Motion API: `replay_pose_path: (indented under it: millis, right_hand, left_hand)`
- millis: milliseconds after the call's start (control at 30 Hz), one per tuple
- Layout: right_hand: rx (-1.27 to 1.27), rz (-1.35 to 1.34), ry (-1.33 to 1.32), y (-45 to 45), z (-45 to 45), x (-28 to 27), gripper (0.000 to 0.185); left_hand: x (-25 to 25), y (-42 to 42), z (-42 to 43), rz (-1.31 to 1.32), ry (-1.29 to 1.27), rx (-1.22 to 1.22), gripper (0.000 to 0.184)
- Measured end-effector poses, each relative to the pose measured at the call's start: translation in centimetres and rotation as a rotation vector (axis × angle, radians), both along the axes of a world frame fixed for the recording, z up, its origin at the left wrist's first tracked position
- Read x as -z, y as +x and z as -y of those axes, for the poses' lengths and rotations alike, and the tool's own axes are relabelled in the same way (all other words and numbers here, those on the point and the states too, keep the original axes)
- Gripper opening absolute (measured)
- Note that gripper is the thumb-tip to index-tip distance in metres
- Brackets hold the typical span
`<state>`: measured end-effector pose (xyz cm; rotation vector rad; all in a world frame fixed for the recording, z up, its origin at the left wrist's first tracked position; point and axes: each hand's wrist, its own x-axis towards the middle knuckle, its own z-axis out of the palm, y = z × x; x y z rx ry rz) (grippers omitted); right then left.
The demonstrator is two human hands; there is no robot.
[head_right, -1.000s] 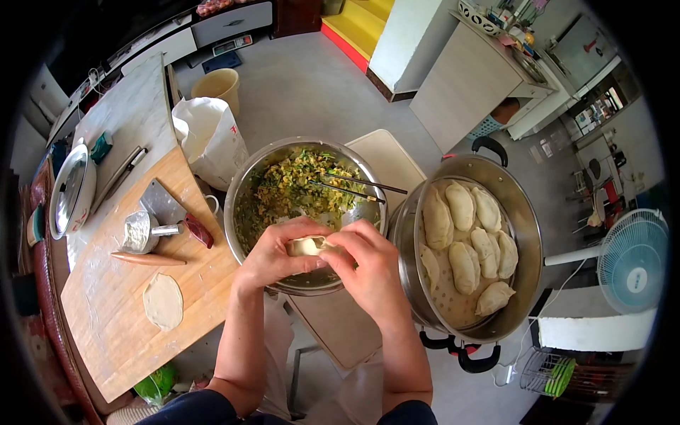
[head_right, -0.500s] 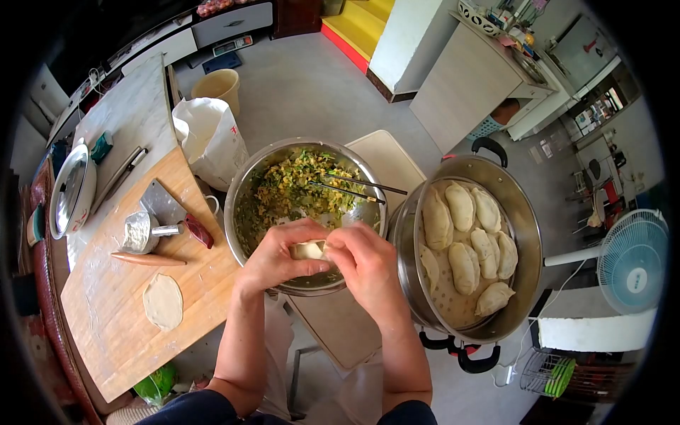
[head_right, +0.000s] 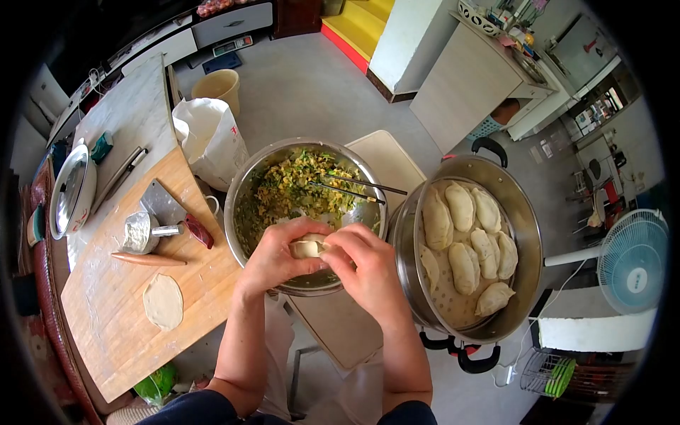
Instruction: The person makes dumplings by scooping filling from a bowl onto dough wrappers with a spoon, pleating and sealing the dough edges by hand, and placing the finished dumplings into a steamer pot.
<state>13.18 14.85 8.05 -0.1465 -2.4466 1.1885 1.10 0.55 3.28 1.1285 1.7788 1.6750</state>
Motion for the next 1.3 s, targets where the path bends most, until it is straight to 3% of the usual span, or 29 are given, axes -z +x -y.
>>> replay_pose_path:
  millis: [333, 833, 1033, 1167, 1300]
  right_hand:
    - [0.009, -0.069, 0.104, -0.3, -0.5, 0.7, 0.012]
    - [-0.009, 0.021, 0.028, 0.5, -0.8, 0.1, 0.015]
    - [-0.003, -0.036, 0.184, 0.4, 0.5, -1.2, 0.025]
    - [-0.091, -0.037, 0.488, 0.2, 2.5, -4.0, 0.043]
    - [-0.195, 0.005, 0.745, -2.0, 6.2, -8.7, 0.058]
  left_hand:
    - [-0.2, 0.2, -0.2, -0.021, 0.037, -0.01, 0.041]
    - [-0.1, 0.2, -0.3, -0.052, 0.024, 0.038, 0.038]
    - [-0.4, 0.2, 0.5, 0.008, 0.021, 0.042, 0.038]
    - [-0.3, -0.1, 2.6, 0.095, 0.156, -0.011, 0.04]
    - [-2.2, -0.3, 7.8, 0.348, 0.156, -0.034, 0.039]
